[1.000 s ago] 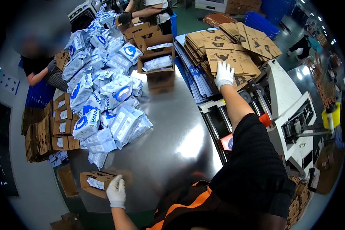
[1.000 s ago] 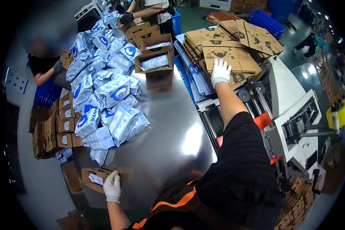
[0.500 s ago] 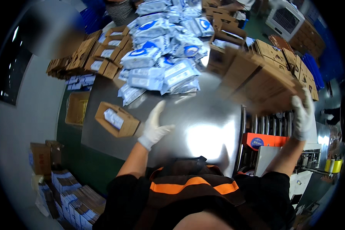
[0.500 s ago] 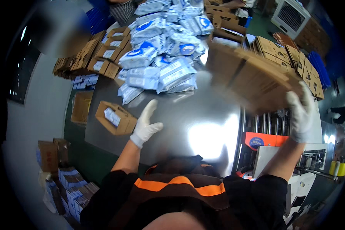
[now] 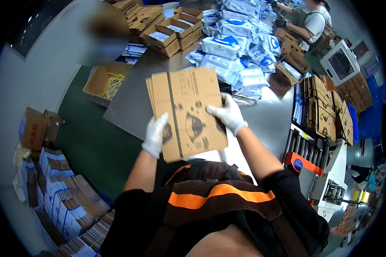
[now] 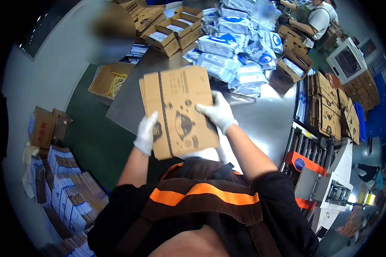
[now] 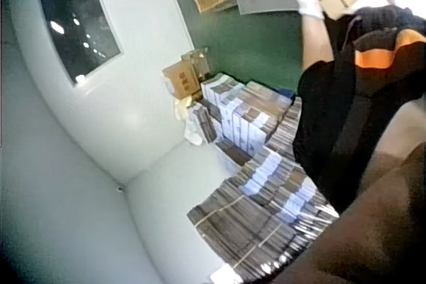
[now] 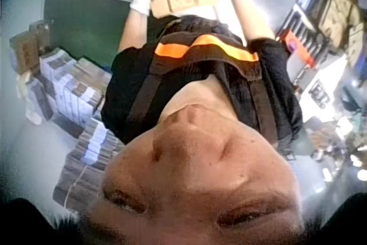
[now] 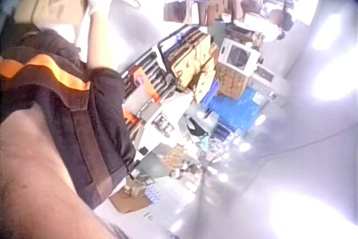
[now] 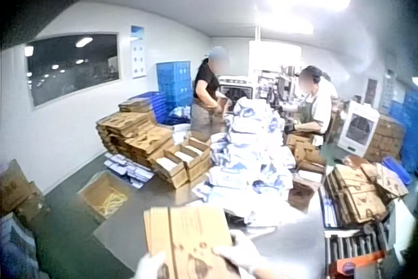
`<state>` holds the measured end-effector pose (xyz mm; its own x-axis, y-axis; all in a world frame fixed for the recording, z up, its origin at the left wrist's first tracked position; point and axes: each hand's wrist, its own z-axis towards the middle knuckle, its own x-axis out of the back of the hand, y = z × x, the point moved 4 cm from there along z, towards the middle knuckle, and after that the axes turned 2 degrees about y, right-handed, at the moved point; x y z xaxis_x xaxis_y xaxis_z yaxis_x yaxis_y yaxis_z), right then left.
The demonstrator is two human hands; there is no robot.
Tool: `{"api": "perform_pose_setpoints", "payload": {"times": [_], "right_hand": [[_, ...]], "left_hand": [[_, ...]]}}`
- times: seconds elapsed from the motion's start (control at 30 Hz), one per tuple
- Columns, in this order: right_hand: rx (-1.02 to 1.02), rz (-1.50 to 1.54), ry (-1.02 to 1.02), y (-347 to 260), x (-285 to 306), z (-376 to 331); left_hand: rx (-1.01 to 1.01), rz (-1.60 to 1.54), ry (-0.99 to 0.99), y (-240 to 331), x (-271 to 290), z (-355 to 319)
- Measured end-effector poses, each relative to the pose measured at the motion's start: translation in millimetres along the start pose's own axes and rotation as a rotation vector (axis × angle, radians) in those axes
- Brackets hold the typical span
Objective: The person places white packaged items into cardboard boxes on a conveyor belt. They fold the box flaps and seal the boxes using a tape dispenser. The sealed boxes are then moved along the conveyor belt.
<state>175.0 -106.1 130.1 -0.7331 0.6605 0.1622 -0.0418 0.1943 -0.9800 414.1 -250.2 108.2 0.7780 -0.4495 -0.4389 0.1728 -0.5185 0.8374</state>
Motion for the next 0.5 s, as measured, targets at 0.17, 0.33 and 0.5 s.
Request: {"api": "perform_pose_setpoints", "payload": {"times": [0.17,0.33,0.5], "right_hand": [[-0.221,0.046,0.031,18,-54,105],[-0.126,0.099,0.227,37,-52,114],[-0.088,0.709,0.032,27,-25,82]], "left_hand": [[-0.09,0.472,0.015,77,28,100],[-0.033,0.985,0.247,49,47,139],[-0.307,1.445,0.288,71,-6,95]]}}
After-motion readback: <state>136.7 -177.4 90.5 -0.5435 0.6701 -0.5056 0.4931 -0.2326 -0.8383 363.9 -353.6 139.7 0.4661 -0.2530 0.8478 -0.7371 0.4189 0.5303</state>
